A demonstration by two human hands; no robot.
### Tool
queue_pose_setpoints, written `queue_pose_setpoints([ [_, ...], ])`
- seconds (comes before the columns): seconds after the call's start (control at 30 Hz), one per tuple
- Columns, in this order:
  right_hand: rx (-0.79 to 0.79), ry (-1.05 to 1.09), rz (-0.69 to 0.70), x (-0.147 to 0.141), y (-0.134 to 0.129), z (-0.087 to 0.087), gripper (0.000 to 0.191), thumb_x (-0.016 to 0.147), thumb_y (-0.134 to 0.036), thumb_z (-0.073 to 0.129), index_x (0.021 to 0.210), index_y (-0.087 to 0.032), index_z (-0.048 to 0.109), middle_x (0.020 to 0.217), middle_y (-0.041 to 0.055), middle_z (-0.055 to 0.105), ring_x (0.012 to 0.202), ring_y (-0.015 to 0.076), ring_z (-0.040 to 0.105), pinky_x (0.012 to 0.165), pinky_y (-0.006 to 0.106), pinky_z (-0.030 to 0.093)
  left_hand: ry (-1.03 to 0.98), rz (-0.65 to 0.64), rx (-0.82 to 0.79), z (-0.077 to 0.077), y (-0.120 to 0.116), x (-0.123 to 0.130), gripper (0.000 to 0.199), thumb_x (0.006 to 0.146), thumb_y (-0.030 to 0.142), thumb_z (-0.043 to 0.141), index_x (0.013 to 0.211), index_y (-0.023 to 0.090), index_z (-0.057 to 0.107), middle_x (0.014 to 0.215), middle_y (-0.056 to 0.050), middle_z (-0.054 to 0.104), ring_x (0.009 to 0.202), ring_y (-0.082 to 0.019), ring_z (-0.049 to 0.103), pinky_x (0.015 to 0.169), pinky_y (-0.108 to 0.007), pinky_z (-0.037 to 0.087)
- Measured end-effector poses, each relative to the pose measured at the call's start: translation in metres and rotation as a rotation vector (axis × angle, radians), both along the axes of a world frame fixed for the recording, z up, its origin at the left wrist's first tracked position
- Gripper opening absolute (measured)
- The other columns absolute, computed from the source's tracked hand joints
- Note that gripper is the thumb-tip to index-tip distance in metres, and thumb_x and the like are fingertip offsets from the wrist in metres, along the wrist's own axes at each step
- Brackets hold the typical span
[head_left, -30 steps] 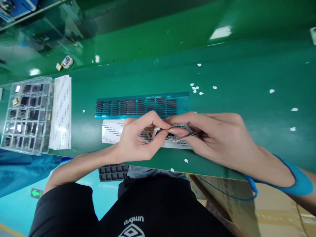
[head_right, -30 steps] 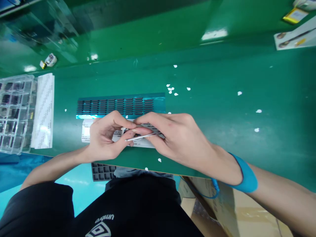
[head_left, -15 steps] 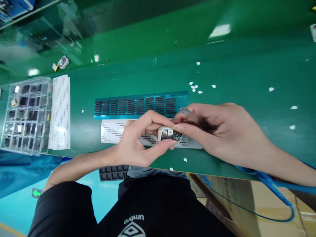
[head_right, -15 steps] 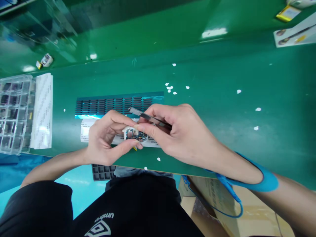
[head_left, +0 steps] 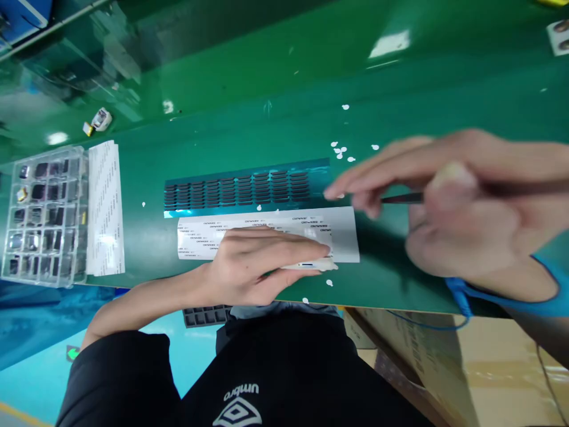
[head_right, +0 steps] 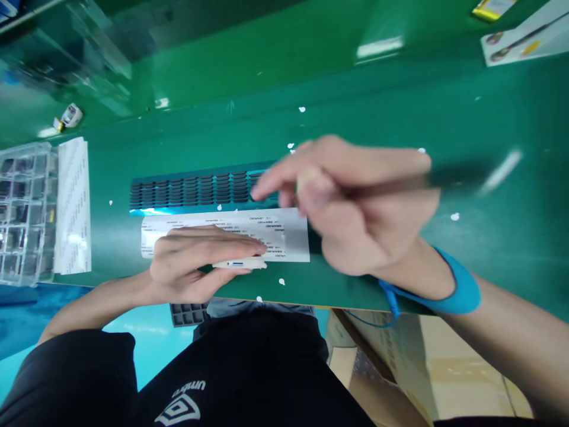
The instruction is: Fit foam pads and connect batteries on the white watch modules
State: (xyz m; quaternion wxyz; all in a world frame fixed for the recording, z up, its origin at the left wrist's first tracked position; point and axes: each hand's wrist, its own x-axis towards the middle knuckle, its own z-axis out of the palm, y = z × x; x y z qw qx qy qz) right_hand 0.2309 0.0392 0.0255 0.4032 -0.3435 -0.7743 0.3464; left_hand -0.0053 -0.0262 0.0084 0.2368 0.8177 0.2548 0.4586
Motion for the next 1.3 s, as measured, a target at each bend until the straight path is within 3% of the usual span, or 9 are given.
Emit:
queue_pose_setpoints([
  [0.1, -0.041, 0.16, -0.001, 0.0, 0.017, 0.008, 0.049, 0.117, -0.049, 0.051, 0.078, -0.029, 0.074, 0.091, 0.0061, 0.075, 0.081, 0.0239, 0.066, 0.071, 0.041, 0.055, 0.091, -0.005, 0.124, -0.004, 0.002, 0.0, 0.012, 0.105, 0.012, 0.075, 0.113, 0.003, 0.075, 0.107, -0.015, 0.087, 0.114, -0.032, 0.086, 0.097, -0.037, 0.075],
  [0.2, -0.307, 0.063, 0.037, 0.005, 0.035, 0.013, 0.065, 0.114, -0.067, 0.057, 0.066, -0.026, 0.073, 0.066, 0.0045, 0.065, 0.059, 0.0181, 0.055, 0.056, 0.037, 0.046, 0.213, 0.032, 0.208, -0.006, 0.002, 0.0, 0.014, 0.11, 0.017, 0.067, 0.111, 0.004, 0.074, 0.11, -0.016, 0.086, 0.118, -0.036, 0.084, 0.089, -0.041, 0.075],
  [0.3, -0.542, -0.152, 0.233, 0.015, 0.05, 0.01, 0.075, 0.11, -0.081, 0.054, 0.072, -0.022, 0.08, 0.06, 0.0033, 0.066, 0.047, 0.0117, 0.057, 0.043, 0.03, 0.043, 0.307, 0.055, 0.226, -0.006, 0.002, 0.001, 0.013, 0.112, 0.018, 0.063, 0.113, 0.008, 0.071, 0.113, -0.015, 0.086, 0.119, -0.033, 0.084, 0.085, -0.039, 0.072],
  [0.4, -0.544, -0.225, 0.493, 0.023, 0.06, 0.003, 0.068, 0.107, -0.078, 0.063, 0.073, -0.022, 0.082, 0.062, 0.0014, 0.07, 0.051, 0.0109, 0.066, 0.045, 0.024, 0.05, 0.406, 0.072, 0.184, -0.005, 0.001, 0.002, 0.016, 0.115, 0.018, 0.058, 0.114, 0.008, 0.071, 0.115, -0.018, 0.085, 0.118, -0.031, 0.083, 0.084, -0.038, 0.069],
  [0.47, -0.517, -0.238, 0.557, 0.025, 0.065, 0.0, 0.061, 0.108, -0.07, 0.069, 0.072, -0.022, 0.082, 0.068, 0.0008, 0.074, 0.056, 0.0104, 0.07, 0.049, 0.02, 0.054, 0.448, 0.07, 0.159, -0.004, 0.001, 0.001, 0.02, 0.116, 0.019, 0.055, 0.116, 0.007, 0.071, 0.117, -0.021, 0.084, 0.117, -0.029, 0.083, 0.088, -0.037, 0.067],
  [0.67, -0.557, -0.205, 0.525, 0.026, 0.068, -0.005, 0.047, 0.112, -0.054, 0.07, 0.082, -0.022, 0.085, 0.072, -0.0008, 0.077, 0.06, 0.0096, 0.072, 0.053, 0.018, 0.058, 0.441, 0.029, 0.066, -0.007, 0.002, -0.004, 0.019, 0.115, 0.02, 0.057, 0.124, 0.011, 0.071, 0.124, -0.019, 0.083, 0.121, -0.028, 0.081, 0.098, -0.039, 0.065],
  [0.9, -0.723, -0.274, 0.479, 0.019, 0.065, -0.009, 0.064, 0.108, -0.074, 0.066, 0.085, -0.018, 0.083, 0.075, 0.0072, 0.078, 0.06, 0.0164, 0.073, 0.051, 0.025, 0.059, 0.235, -0.02, -0.362, -0.007, 0.009, -0.006, 0.016, 0.116, 0.025, 0.061, 0.123, 0.016, 0.072, 0.12, -0.01, 0.085, 0.113, -0.021, 0.081, 0.097, -0.033, 0.062],
  [1.07, -0.767, -0.284, 0.43, 0.014, 0.063, -0.008, 0.065, 0.106, -0.077, 0.068, 0.081, -0.017, 0.081, 0.072, 0.0079, 0.076, 0.06, 0.0161, 0.071, 0.052, 0.025, 0.058, 0.216, -0.031, -0.385, -0.01, 0.01, -0.006, 0.015, 0.116, 0.025, 0.061, 0.125, 0.018, 0.071, 0.123, -0.01, 0.084, 0.117, -0.022, 0.079, 0.1, -0.034, 0.061],
  [1.3, -0.808, -0.102, 0.43, 0.017, 0.063, -0.002, 0.063, 0.104, -0.075, 0.072, 0.08, -0.017, 0.079, 0.066, 0.0044, 0.073, 0.054, 0.0107, 0.066, 0.049, 0.021, 0.052, 0.22, -0.05, -0.405, -0.01, 0.012, -0.007, 0.016, 0.116, 0.025, 0.061, 0.123, 0.017, 0.072, 0.12, -0.009, 0.084, 0.117, -0.023, 0.079, 0.103, -0.035, 0.06],
])
